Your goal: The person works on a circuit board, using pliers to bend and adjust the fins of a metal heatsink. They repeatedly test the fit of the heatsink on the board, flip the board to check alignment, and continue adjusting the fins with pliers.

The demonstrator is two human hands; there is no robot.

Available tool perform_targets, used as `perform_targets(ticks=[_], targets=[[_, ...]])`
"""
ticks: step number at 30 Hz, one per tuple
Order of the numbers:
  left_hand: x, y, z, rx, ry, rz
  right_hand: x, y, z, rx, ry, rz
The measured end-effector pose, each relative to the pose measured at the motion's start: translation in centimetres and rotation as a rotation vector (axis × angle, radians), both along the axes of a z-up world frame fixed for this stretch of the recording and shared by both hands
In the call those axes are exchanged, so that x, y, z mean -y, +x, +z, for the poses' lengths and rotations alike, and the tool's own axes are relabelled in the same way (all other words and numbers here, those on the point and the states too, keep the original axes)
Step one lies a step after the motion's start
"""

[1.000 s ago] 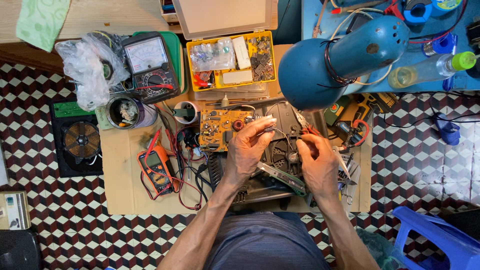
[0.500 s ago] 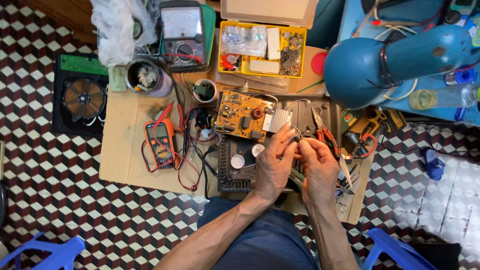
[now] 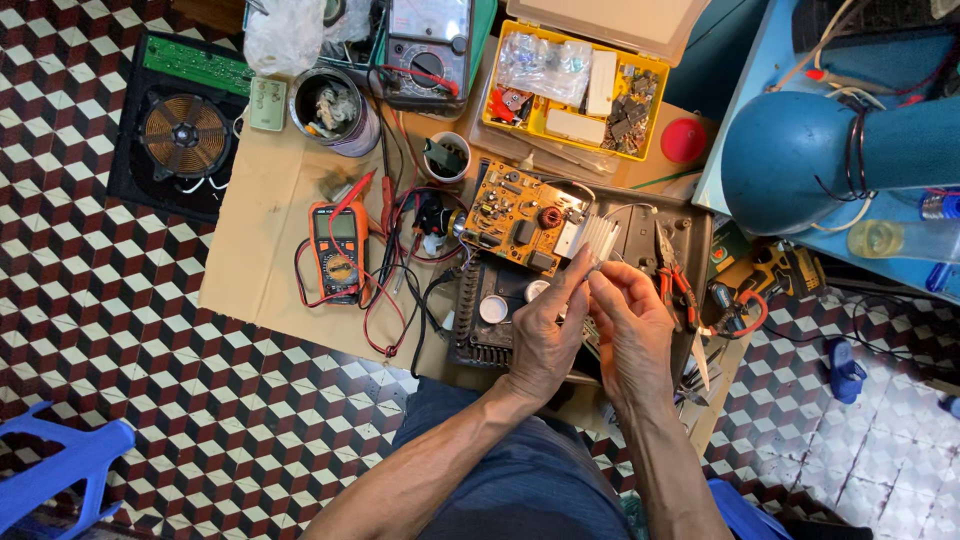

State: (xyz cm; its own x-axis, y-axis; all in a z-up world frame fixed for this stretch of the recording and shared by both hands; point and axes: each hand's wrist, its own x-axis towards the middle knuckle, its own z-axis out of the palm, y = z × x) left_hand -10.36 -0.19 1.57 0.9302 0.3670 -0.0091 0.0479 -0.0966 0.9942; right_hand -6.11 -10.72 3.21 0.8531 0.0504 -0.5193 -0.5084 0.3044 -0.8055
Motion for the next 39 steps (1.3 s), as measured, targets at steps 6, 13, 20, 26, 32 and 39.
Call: perform_targets(ticks=[6,13,20,26,32,39], targets=[[-0.7,0.4,-0.4,0.115,0.141,0.098,-0.9,1.5,0.2,0.008,0.07,0.139],[-0.1,-3.2,-1.8,-0.113,0.056,0.367,1.1,5.2,-1.0,0.601,-0.663,0.526],[-2.9,-2.6,-7.1,-0.404,-0.893,0.506,0.5,6.7,-4.0,1.096,-1.05,0.773],[-3.0,-0.2,-9.1,-0.46,-1.021,0.497,0.0,7.3,-5.7,1.081,-1.07,0.873],[-3.0,1.1,-10.2,-0.566,-1.027,0.42,-0.2,7.5,-5.4,1.048,-1.059,0.864],[-3.2,1.6,-11.8,-0.632,-0.955,0.37,0.0,6.8,-4.6,0.961,-1.082,0.694]])
